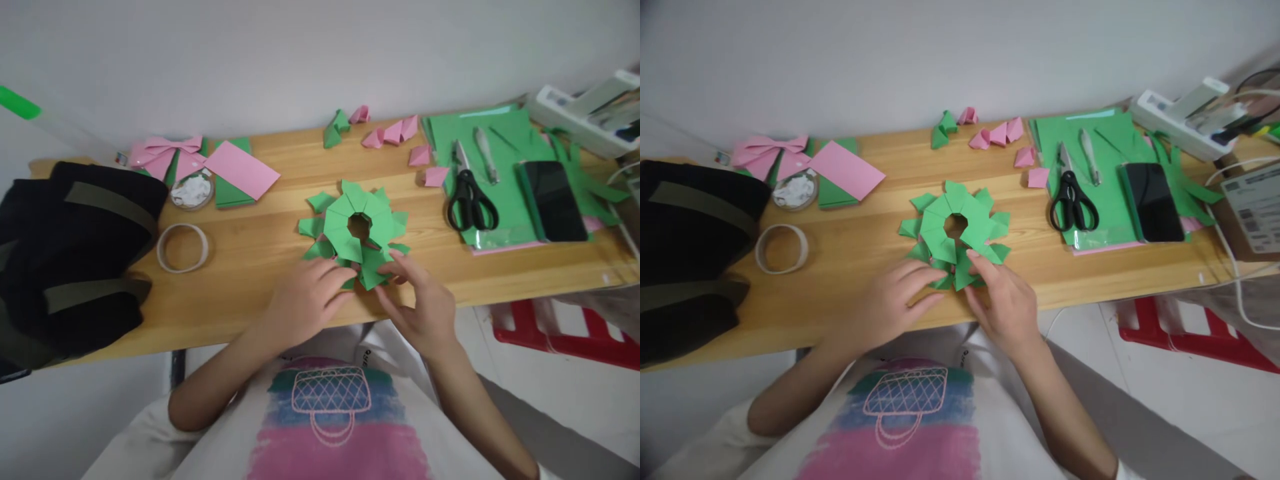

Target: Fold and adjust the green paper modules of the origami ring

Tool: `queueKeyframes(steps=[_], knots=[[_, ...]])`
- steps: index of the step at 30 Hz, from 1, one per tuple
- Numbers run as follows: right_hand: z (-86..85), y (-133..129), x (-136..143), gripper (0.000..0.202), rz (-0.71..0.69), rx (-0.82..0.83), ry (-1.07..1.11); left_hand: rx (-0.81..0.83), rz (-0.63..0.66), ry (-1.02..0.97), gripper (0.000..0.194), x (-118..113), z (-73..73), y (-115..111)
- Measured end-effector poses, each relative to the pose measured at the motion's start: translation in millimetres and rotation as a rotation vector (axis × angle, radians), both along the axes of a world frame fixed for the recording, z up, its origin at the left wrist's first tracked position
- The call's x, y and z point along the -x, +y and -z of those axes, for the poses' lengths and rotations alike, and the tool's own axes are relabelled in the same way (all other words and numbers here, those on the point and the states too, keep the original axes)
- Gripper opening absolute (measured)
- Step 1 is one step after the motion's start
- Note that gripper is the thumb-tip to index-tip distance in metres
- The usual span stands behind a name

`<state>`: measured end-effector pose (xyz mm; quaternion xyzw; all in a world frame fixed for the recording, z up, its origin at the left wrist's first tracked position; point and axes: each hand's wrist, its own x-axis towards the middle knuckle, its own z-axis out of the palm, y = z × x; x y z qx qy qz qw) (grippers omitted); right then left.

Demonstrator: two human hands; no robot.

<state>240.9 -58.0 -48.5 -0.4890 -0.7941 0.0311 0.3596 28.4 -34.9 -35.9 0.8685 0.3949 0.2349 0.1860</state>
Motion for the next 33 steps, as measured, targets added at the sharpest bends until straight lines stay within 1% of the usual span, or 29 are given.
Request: queueKeyframes(steps=[2, 4, 7, 9, 12, 15, 18, 21, 26, 30, 33], knots=[[2.2, -2, 0, 0.067, 0.01, -0.012, 0.03, -0.048, 0.003, -0.049, 0.012, -17, 4.1, 2], [2.8, -2, 0, 0.067, 0.014, -0.019, 0.053, -0.09, -0.013, -0.066, 0.008, -24, 7.6, 5], [1.9, -2, 0, 0.067, 0.011, -0.004, 0.068, -0.114, -0.015, -0.054, 0.013, -26, 10.0, 9], [1.0, -2, 1, 0.068, 0.003, 0.009, 0.072, -0.1, -0.02, -0.039, 0.016, -24, 10.3, 10], [0.5, -2, 2, 0.068, -0.004, 0.025, 0.081, -0.06, -0.034, -0.054, 0.018, -23, 11.8, 10], [1.0, -4, 4, 0.066, 0.025, 0.055, 0.096, -0.009, -0.059, -0.111, 0.018, -25, 14.8, 9], [1.8, -4, 5, 0.064, 0.058, 0.085, 0.114, 0.114, -0.133, -0.181, 0.015, -29, 16.4, 7], [2.3, -5, 7, 0.062, 0.078, 0.082, 0.147, 0.219, -0.192, -0.223, 0.01, -31, 15.4, 5], [4.8, -7, 11, 0.063, 0.131, 0.106, 0.246, 0.296, -0.222, -0.236, 0.012, -33, 12.2, 2], [9.7, -9, 14, 0.062, 0.168, 0.128, 0.359, 0.269, -0.23, -0.196, 0.016, -34, 11.6, 2], [11.8, -10, 16, 0.063, 0.212, 0.164, 0.428, 0.148, -0.214, -0.128, 0.021, -34, 12.6, 2]])
